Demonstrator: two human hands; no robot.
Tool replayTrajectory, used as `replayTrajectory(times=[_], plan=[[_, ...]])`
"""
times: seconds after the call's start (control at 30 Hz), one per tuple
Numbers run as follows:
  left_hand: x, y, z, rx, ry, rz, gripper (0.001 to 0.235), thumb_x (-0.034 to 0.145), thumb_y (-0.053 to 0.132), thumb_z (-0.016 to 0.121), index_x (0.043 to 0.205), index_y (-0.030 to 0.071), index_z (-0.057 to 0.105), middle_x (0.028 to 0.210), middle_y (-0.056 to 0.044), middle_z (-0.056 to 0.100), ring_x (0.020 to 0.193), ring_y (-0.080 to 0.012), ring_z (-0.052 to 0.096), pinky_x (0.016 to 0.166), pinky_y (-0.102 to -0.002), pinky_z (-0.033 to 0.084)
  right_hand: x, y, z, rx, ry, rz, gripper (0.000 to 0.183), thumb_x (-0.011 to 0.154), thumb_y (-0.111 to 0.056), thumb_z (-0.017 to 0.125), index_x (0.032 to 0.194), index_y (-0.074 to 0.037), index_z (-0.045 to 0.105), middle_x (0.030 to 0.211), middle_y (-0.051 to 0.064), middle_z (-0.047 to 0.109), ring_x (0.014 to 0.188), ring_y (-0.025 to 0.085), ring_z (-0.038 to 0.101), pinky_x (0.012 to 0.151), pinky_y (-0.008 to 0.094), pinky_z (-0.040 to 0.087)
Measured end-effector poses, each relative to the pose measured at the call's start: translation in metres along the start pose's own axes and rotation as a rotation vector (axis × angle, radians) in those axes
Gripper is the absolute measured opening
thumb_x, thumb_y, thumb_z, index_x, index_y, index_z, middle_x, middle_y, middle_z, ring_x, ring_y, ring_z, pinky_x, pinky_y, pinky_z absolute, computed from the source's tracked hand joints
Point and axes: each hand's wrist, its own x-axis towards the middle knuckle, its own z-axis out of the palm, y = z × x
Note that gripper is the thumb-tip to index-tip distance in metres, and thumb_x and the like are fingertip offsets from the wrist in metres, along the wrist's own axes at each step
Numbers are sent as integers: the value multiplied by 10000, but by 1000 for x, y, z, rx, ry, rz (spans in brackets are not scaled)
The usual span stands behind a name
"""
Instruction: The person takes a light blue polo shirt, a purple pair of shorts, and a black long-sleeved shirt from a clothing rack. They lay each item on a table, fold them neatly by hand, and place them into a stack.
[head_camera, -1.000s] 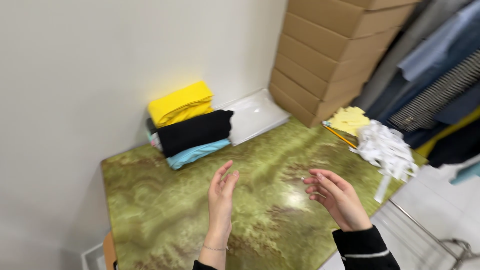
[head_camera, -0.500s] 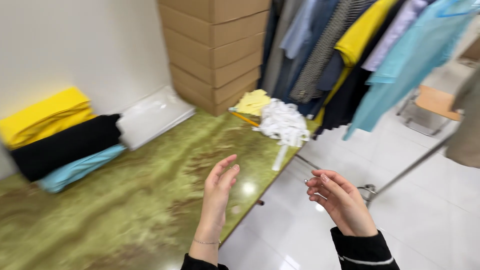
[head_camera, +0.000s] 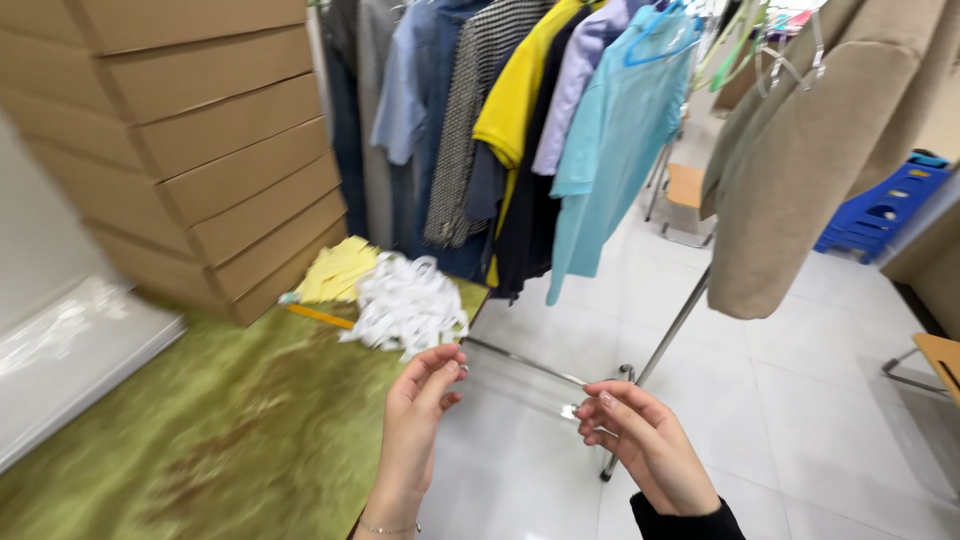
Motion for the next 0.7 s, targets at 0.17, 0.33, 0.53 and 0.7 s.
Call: replayTrajectory(times=[0.17, 0.33, 0.53, 0.7], plan=[[87, 28, 58, 77, -77, 78, 257, 918, 60, 683, 1160, 34, 767, 1075, -55, 727, 935, -135, 635, 787, -291, 477, 74, -52, -8, -46, -51, -174, 252, 982, -60, 620, 1130, 115, 726, 920, 293, 747, 776, 364, 667, 757, 462, 562], [189, 60, 121, 77, -210, 172, 270, 917, 37, 680, 1173, 14, 764, 1064, -90, 749, 946, -157, 666, 766, -282, 491, 161, -119, 1, -142, 25, -262, 275, 968, -73, 633, 1152, 94, 749, 914, 274, 754, 804, 359, 679, 776, 470, 573], [289, 91, 235, 250, -418, 444, 225, 916, 66, 722, 1128, 59, 795, 997, -29, 787, 870, -83, 672, 843, -218, 552, 263, -203, 23, -228, 126, -397, 402, 949, -60, 626, 1340, 26, 651, 1045, 277, 795, 897, 341, 739, 781, 439, 603], [363, 97, 339, 276, -537, 632, 430, 886, 48, 709, 1314, 26, 685, 1302, -228, 694, 1266, -355, 689, 1048, -430, 576, 345, -259, 46, -79, 94, -554, 499, 934, -100, 680, 1395, 75, 604, 1155, 275, 707, 1055, 342, 719, 915, 482, 618]])
